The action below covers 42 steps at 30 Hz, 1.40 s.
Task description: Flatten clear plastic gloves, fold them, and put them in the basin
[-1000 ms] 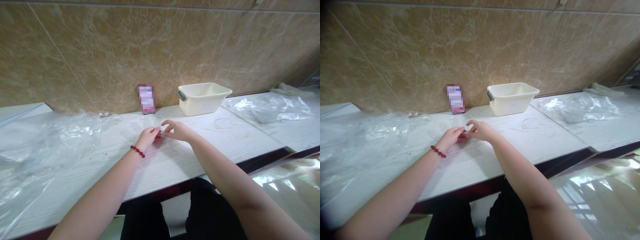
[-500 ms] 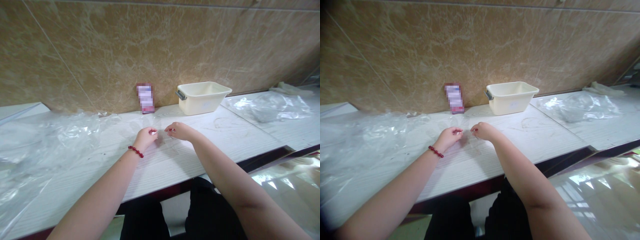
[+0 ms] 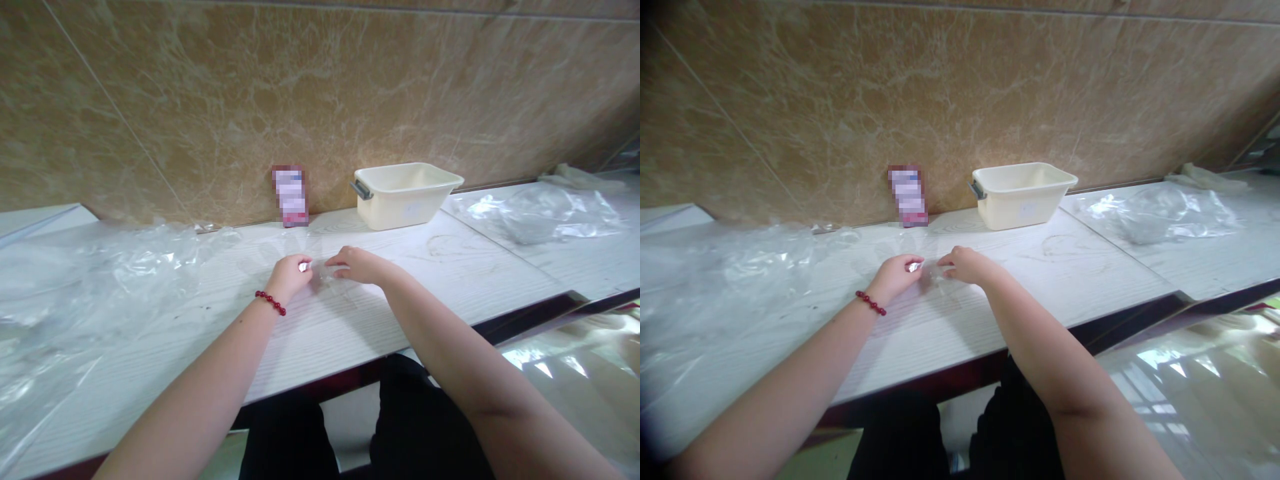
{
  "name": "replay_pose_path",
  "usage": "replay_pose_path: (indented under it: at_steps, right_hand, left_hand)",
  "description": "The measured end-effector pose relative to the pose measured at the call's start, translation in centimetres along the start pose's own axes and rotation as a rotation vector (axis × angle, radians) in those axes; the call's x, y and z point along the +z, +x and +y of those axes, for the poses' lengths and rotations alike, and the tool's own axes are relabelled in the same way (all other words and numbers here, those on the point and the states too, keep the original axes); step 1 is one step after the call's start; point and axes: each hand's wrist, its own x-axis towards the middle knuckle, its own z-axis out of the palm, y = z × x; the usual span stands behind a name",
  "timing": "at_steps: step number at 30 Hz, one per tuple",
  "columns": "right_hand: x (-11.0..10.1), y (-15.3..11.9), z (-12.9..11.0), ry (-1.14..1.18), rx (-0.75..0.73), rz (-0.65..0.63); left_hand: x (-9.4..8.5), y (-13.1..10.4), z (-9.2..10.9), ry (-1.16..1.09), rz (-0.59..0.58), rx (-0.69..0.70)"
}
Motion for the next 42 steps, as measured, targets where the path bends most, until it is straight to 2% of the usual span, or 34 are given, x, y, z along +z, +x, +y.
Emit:
replay_pose_path:
  at_steps: [17,19,21,22,24,26,30,35,37,39,41,42]
  right_hand:
    - [0.0,-0.3,0.2,0.002,0.058,-0.154]
    - [0.0,-0.3,0.2,0.004,0.062,-0.162]
    - [0.0,-0.3,0.2,0.009,0.066,-0.164]
    - [0.0,-0.3,0.3,0.009,0.065,-0.163]
    - [0.0,-0.3,0.3,0.009,0.055,-0.163]
    - [0.0,-0.2,0.4,0.005,0.041,-0.161]
    - [-0.1,-0.3,0.3,-0.002,0.050,-0.166]
    - [-0.3,-0.4,0.1,-0.017,0.090,-0.203]
    - [-0.4,-0.4,0.2,-0.012,0.088,-0.211]
    - [-0.4,-0.4,0.3,-0.003,0.080,-0.209]
    - [-0.3,-0.4,0.4,0.007,0.074,-0.205]
    - [-0.3,-0.4,0.4,0.011,0.073,-0.202]
  left_hand:
    - [-1.9,0.4,-1.4,0.062,-0.084,-0.093]
    - [-2.3,0.4,-1.4,0.146,-0.044,-0.049]
    - [-2.5,0.2,-1.1,0.234,-0.023,0.093]
    - [-2.5,0.0,-0.8,0.265,-0.047,0.187]
    - [-2.2,-0.4,-0.2,0.297,-0.176,0.353]
    - [-1.9,-0.9,0.3,0.318,-0.336,0.424]
    - [-2.0,-1.4,0.3,0.358,-0.530,0.330]
    - [-3.8,-1.3,-0.9,0.375,-0.616,0.183]
    - [-4.6,-1.1,-1.5,0.376,-0.617,0.166]
    - [-5.5,-0.7,-2.5,0.390,-0.561,0.159]
    - [-6.3,-0.2,-4.0,0.437,-0.427,0.122]
    - [-6.7,0.1,-5.0,0.466,-0.329,0.061]
